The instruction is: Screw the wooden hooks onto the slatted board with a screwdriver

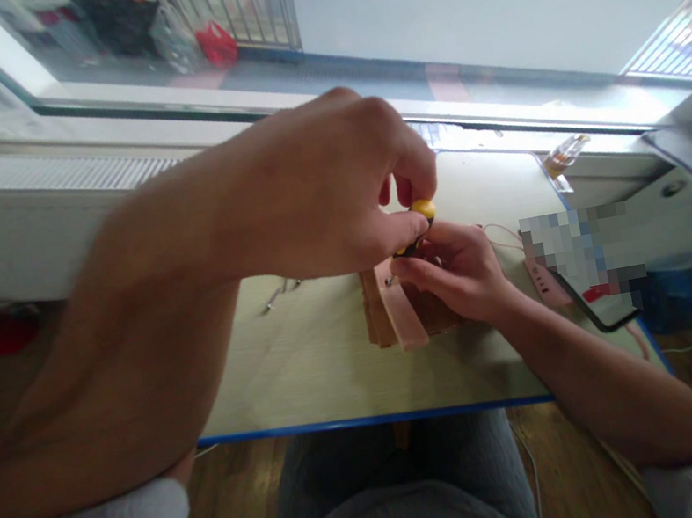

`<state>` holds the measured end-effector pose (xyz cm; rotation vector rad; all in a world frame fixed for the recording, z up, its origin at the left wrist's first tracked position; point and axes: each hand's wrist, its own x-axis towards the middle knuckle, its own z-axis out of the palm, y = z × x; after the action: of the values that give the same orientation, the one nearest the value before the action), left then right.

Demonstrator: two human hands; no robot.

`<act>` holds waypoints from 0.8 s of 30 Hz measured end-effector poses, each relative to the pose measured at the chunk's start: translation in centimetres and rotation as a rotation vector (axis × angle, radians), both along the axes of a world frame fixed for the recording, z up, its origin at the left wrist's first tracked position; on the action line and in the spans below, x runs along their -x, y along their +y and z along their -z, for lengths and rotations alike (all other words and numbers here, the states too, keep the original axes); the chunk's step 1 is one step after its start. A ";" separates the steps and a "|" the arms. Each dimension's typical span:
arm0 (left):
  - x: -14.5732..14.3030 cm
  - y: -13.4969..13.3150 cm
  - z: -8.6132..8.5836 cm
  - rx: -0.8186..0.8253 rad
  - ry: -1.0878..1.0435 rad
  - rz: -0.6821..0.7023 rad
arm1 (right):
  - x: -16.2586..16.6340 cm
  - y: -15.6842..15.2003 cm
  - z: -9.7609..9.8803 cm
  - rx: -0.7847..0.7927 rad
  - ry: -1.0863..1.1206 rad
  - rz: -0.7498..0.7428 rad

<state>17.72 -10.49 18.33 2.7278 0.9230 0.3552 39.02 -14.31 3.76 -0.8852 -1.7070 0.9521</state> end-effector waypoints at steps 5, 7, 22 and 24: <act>-0.3 0.0 0.1 0.004 -0.001 -0.003 | 0.3 0.2 -0.3 -0.079 -0.015 0.076; -0.3 -0.1 0.1 -0.014 -0.020 -0.019 | 0.5 0.2 -0.4 -0.107 -0.028 0.088; -0.2 -0.2 0.5 -0.038 -0.097 0.058 | 0.6 -0.4 -0.6 -0.046 0.011 0.044; -0.3 -0.3 0.3 -0.012 -0.072 0.062 | 0.4 -0.3 -0.5 -0.029 0.002 0.028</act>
<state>17.99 -10.76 18.01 2.7277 0.8184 0.4453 38.64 -14.65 4.26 -0.8870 -1.6982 0.9067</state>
